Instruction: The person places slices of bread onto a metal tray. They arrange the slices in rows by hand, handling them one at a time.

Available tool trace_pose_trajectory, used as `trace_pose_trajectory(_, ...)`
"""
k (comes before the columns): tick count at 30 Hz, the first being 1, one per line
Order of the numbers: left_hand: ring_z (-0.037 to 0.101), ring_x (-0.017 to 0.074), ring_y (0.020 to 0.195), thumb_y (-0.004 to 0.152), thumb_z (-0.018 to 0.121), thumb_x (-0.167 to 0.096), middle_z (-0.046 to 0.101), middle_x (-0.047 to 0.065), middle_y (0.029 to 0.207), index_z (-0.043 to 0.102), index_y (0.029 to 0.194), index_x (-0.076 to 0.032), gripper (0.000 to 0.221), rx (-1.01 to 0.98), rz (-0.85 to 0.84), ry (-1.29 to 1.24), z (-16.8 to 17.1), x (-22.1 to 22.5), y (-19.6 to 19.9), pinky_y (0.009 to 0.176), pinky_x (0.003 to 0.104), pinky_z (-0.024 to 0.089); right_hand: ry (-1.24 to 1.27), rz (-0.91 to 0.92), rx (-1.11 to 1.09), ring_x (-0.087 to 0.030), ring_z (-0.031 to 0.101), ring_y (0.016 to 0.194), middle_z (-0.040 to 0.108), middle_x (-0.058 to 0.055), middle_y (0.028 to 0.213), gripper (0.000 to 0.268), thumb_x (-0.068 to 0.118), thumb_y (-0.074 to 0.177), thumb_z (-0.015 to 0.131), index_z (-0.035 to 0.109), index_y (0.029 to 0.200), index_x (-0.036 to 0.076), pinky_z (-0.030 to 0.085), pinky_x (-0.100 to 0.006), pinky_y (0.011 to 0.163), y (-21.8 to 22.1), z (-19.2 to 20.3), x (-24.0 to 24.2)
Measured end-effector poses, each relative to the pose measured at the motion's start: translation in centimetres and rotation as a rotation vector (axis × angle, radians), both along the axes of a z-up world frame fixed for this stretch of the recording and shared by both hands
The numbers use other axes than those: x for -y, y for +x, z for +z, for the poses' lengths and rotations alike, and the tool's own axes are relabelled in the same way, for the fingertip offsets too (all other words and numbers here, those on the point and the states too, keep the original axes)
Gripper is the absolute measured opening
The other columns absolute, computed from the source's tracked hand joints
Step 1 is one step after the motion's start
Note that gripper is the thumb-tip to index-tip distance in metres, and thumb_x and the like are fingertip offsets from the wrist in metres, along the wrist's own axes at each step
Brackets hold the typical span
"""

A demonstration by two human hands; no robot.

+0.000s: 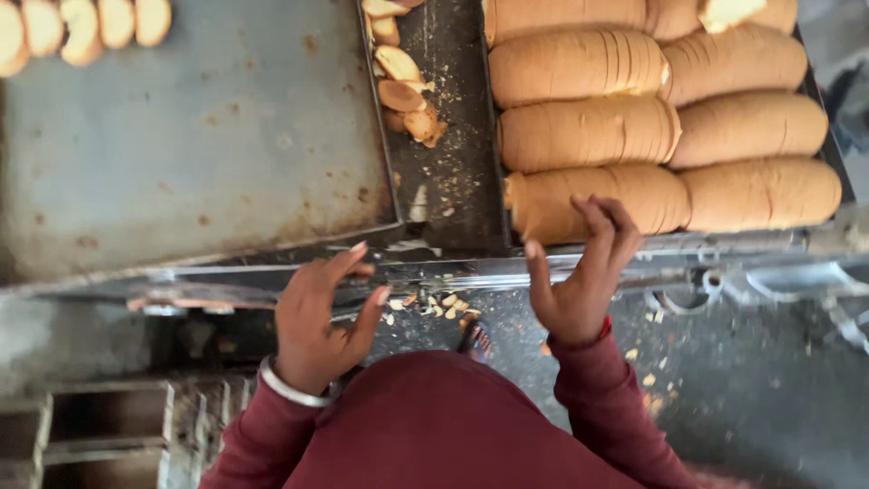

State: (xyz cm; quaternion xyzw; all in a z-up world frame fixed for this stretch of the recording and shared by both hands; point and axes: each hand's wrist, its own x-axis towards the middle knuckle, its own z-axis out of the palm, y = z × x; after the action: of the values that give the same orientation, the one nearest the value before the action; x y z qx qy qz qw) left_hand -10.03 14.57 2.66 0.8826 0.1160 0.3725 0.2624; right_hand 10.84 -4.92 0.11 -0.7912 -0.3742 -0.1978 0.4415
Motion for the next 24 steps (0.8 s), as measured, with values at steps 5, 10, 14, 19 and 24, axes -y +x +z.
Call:
trace_pose_trajectory(5,0.069,0.0164,0.076,0.089,0.077,-0.006,0.075,0.007,0.090,0.065,0.124,-0.003,0.037,0.049,0.002,-0.253,-0.2,-5.2,-5.1,0.075,0.028,0.055,-0.012,-0.263,0.054,-0.039,0.042,0.132,0.043,-0.023,0.145,0.062,0.017,0.097,0.081,0.048,0.147,0.000,0.033,-0.054,0.121,-2.1,-0.9,-2.9)
trace_pose_trajectory(10,0.071,0.0153,0.076,0.091,0.075,-0.005,0.074,0.005,0.089,0.067,0.118,-0.005,0.029,0.026,-0.114,-0.325,1.5,-9.7,-6.4,0.075,0.028,0.056,0.073,-0.405,-0.096,-0.031,0.044,0.134,0.035,-0.023,0.152,0.079,0.013,0.098,0.083,0.034,0.159,0.004,0.042,-0.046,0.112,-3.8,-1.6,-3.5)
trace_pose_trajectory(14,0.066,0.0254,0.088,0.091,0.078,-0.010,0.073,0.007,0.097,0.067,0.119,-0.007,0.030,-0.065,-0.140,-0.157,2.7,-12.3,-3.9,0.083,0.037,0.053,0.283,-0.361,-0.220,-0.026,0.043,0.129,0.037,-0.018,0.146,0.089,0.007,0.093,0.084,0.024,0.158,0.004,0.041,-0.042,0.108,-4.8,-3.0,-3.2)
trace_pose_trajectory(19,0.051,0.0414,0.125,0.089,0.079,-0.032,0.061,0.018,0.132,0.057,0.133,-0.002,0.058,-0.206,-0.067,0.092,3.6,-12.2,-1.7,0.107,0.052,0.041,0.929,-0.091,-0.664,-0.021,0.051,0.129,0.047,-0.014,0.147,0.072,-0.001,0.099,0.064,0.029,0.162,0.001,0.046,-0.032,0.112,-4.0,-4.5,-2.9)
trace_pose_trajectory(24,0.050,0.0409,0.128,0.088,0.079,-0.033,0.061,0.017,0.134,0.058,0.132,-0.003,0.057,-0.244,-0.080,0.118,3.4,-12.5,-1.9,0.109,0.051,0.041,0.811,-0.240,-0.598,-0.022,0.053,0.133,0.052,-0.015,0.151,0.069,0.007,0.102,0.070,0.038,0.162,-0.003,0.047,-0.030,0.112,-3.8,-6.3,-2.5)
